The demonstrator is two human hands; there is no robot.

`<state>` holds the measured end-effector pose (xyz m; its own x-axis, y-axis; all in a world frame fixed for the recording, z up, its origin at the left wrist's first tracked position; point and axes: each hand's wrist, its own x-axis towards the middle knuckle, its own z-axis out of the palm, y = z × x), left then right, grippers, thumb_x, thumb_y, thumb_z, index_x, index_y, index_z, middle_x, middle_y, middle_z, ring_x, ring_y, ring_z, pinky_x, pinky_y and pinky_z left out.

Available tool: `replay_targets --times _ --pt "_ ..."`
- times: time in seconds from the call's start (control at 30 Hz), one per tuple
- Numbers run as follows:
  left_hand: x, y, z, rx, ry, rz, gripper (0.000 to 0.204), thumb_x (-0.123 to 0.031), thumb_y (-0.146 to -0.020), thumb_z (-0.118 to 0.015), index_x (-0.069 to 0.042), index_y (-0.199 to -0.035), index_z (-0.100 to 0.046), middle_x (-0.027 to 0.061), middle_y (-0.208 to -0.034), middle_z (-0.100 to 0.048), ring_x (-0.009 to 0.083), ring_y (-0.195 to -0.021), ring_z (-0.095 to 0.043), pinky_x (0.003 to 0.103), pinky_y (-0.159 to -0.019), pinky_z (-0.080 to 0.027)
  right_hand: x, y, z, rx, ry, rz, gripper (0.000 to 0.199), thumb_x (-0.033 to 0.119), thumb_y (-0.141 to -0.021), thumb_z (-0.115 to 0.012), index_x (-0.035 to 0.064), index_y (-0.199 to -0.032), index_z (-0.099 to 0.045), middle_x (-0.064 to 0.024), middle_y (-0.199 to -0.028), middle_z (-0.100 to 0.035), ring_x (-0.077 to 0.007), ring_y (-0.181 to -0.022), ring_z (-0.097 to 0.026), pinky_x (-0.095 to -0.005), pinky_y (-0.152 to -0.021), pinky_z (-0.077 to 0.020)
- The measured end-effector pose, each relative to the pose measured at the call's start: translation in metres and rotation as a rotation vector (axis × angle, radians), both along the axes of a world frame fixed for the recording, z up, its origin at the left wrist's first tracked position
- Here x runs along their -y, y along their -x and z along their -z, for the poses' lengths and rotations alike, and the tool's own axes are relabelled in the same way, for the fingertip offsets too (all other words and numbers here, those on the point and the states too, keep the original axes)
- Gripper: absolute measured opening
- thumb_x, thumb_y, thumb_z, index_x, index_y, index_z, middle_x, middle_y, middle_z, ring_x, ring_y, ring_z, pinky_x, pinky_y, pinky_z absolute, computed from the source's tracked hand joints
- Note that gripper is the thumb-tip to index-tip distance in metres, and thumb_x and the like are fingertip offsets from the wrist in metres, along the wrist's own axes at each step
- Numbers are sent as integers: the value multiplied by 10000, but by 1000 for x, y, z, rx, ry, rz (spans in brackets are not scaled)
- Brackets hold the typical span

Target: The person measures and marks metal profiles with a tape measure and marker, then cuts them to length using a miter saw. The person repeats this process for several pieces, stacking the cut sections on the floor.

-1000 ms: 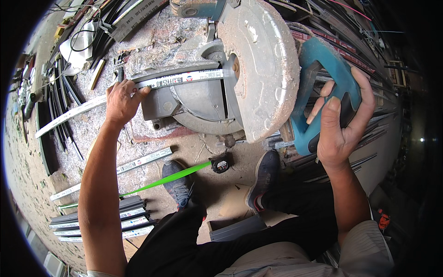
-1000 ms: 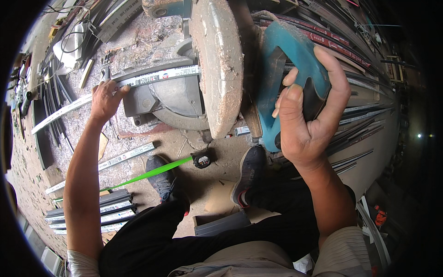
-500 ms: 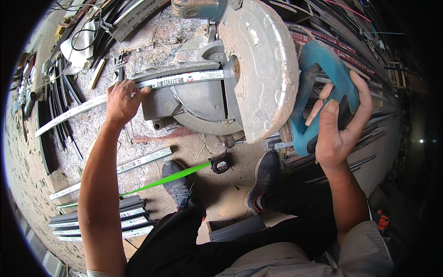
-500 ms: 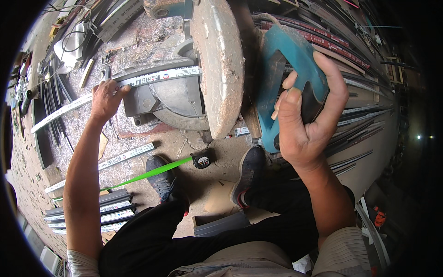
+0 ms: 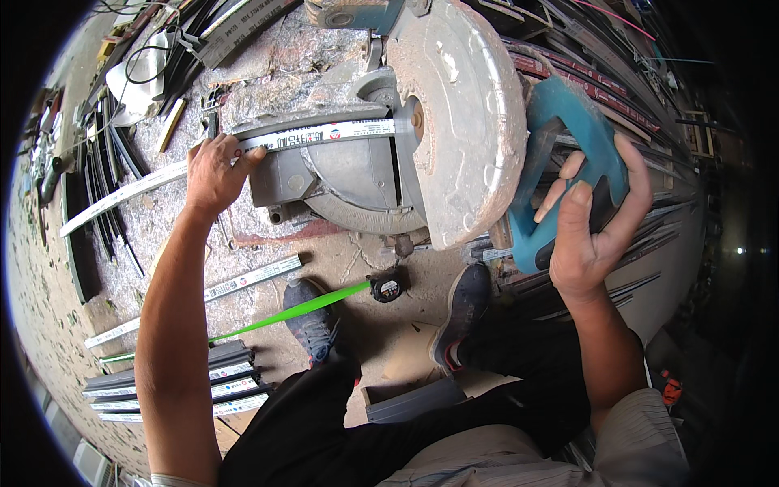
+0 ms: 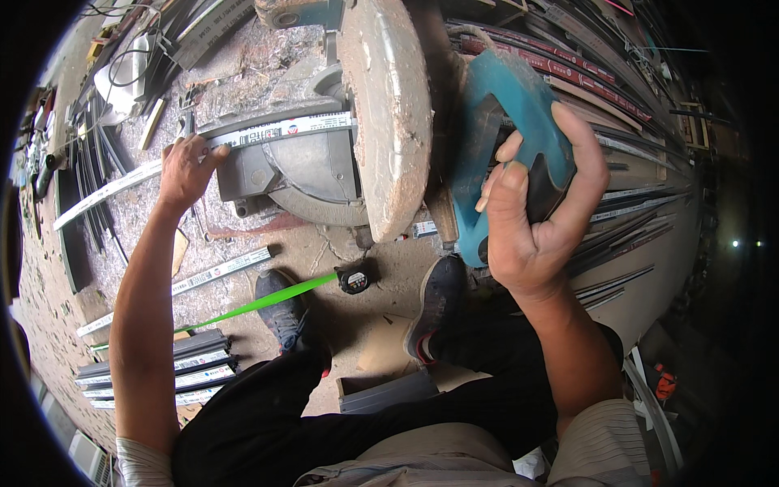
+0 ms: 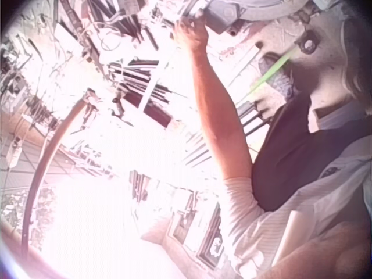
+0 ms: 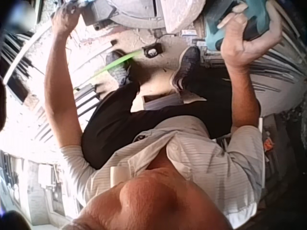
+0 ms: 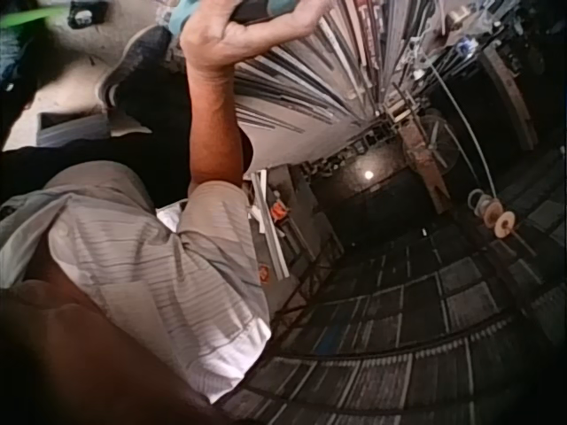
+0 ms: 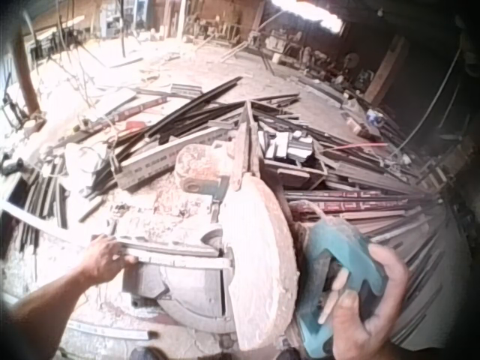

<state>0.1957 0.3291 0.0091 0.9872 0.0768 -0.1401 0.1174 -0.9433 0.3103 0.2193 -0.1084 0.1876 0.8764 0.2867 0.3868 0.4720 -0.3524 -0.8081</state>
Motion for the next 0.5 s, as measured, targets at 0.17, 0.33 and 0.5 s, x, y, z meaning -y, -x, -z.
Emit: replay_targets --times 0.17,0.33,0.5 --pt "1 0 0 8 -9 8 534 -569 -1005 -634 -39 -952 -659 125 -960 -644 329 -1007 -603 482 -994 -383 3 4 7 20 0 -11 580 6 -1055 -538 18 -1567 -267 -129 -1167 -591 -104 -757 -574 -249 -660 -556" --pt "1 1 0 8 -16 6 520 -564 -1008 -634 -50 -932 -642 117 -944 -634 328 -991 -598 479 -967 -382 3 7 12 35 3 -14 585 14 -1059 -544 18 -1570 -260 -131 -1166 -584 -106 -765 -573 -252 -665 -556" --pt "3 -2 -3 -22 -9 -10 606 -633 -1000 -612 -37 -923 -685 133 -977 -672 339 -1018 -615 497 -1023 -376 6 8 18 86 32 -32 575 34 -1067 -549 19 -1563 -258 -136 -1150 -583 -107 -760 -573 -253 -663 -554"
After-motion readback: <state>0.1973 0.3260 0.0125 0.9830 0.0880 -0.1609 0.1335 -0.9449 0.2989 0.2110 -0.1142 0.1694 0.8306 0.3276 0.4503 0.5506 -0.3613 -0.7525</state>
